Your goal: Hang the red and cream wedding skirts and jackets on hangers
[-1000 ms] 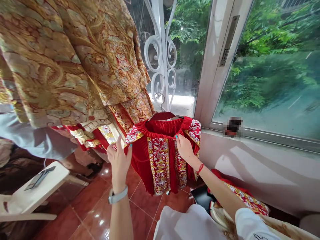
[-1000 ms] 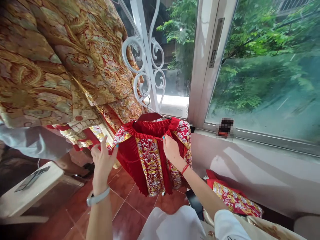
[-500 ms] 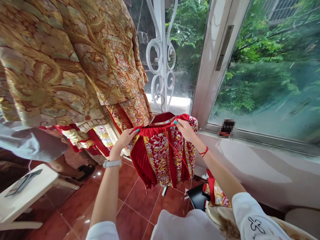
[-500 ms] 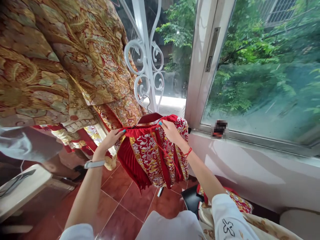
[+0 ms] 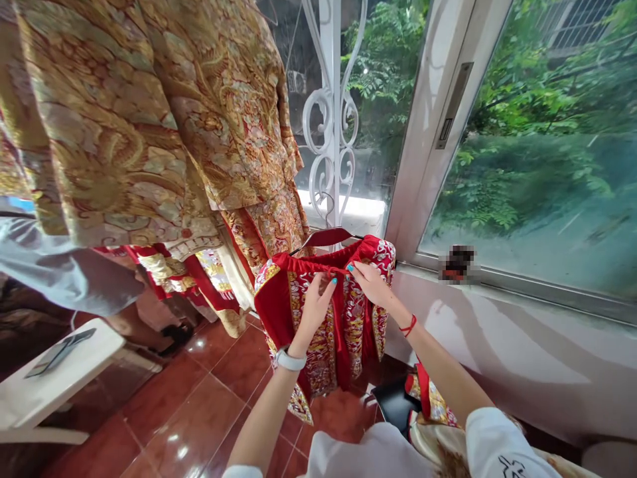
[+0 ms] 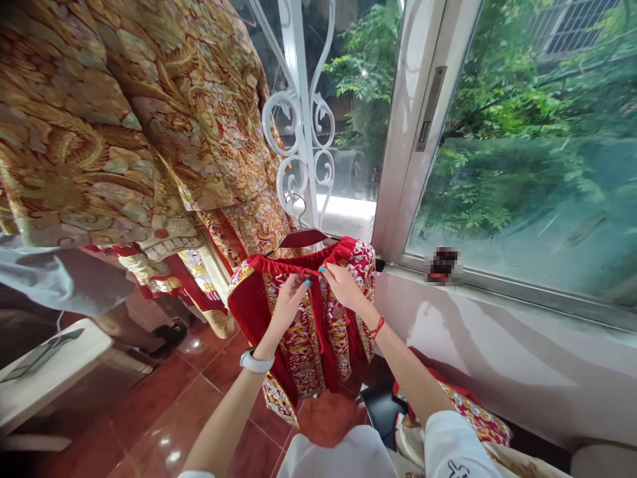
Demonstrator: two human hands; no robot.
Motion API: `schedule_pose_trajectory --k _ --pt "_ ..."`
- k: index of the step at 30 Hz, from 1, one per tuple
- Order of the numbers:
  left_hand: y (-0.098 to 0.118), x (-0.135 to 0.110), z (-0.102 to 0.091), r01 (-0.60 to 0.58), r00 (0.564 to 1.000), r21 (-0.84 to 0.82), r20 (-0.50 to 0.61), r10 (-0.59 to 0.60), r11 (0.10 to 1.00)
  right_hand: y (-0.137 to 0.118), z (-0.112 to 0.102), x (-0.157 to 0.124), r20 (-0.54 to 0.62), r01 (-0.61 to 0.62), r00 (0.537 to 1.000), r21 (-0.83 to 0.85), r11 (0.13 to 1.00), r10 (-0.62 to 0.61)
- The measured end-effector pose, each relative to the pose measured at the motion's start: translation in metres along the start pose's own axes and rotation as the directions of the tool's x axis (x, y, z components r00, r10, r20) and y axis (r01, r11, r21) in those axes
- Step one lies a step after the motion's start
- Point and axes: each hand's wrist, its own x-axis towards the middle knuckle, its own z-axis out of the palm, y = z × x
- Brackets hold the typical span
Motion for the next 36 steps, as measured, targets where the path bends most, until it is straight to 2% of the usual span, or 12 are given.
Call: schedule_pose_trajectory --k 2,5,10,14,17,20,23,26,28,30,33,36 --pt "-0.009 -0.001 -0.001 0.077 0.996 -0.123 0.063 -0.07 0.989 0.005 0.004 -0.008 -0.011 -0.042 0.999 0.021 0.999 0.042" --pt "-0.012 -0.006 -0.013 0.179 0.98 -0.159 0.117 -0.161 0.971 0.009 0.006 -0.018 0.041 -0.075 0.996 0.066 0.995 0.073" --pt "0.026 -0.007 -0.044 0.196 0.979 -0.121 0.089 -0.186 0.973 -0.01 -0.018 -0.004 0.207 0.061 0.976 0.018 0.998 -0.063" --pt "0.054 0.001 -0.076 0.133 0.991 -0.159 0.001 -0.134 0.978 -0.012 -0.033 0.011 0.102 0.085 0.991 -0.01 0.996 -0.084" --pt "0.043 -0.001 -0.097 0.162 0.983 -0.121 -0.071 -0.172 0.979 0.005 -0.025 0.003 -0.018 0.032 0.999 -0.006 0.999 -0.032" --pt "0.026 -0.005 -0.107 0.204 0.979 0.073 -0.039 -0.202 0.976 0.017 -0.016 -0.003 -0.089 0.05 0.995 -0.015 0.999 -0.051" --pt "0.03 -0.004 -0.106 0.04 0.999 0.406 0.013 -0.049 0.913 0.014 -0.018 0.011 -0.25 -0.021 0.968 0.002 1.0 0.02" --pt "0.049 0.003 -0.1 -0.104 0.995 0.668 0.07 0.077 0.737 0.006 -0.024 0.036 -0.386 -0.192 0.91 -0.063 0.979 0.154" --pt "0.058 0.012 -0.096 -0.091 0.994 0.761 0.032 0.103 0.642 0.003 -0.025 0.047 -0.398 -0.27 0.899 -0.175 0.947 0.183" --pt "0.061 0.023 -0.093 -0.007 0.984 0.8 -0.1 0.145 0.6 0.0 -0.024 0.052 -0.396 -0.312 0.9 -0.287 0.906 0.184" --pt "0.058 0.045 -0.092 0.089 0.912 0.817 -0.297 0.283 0.57 -0.003 -0.019 0.053 -0.41 -0.363 0.892 -0.397 0.843 0.191" --pt "0.053 0.066 -0.098 0.041 0.894 0.847 -0.268 0.358 0.53 0.0 -0.015 0.058 -0.432 -0.39 0.882 -0.443 0.807 0.189"
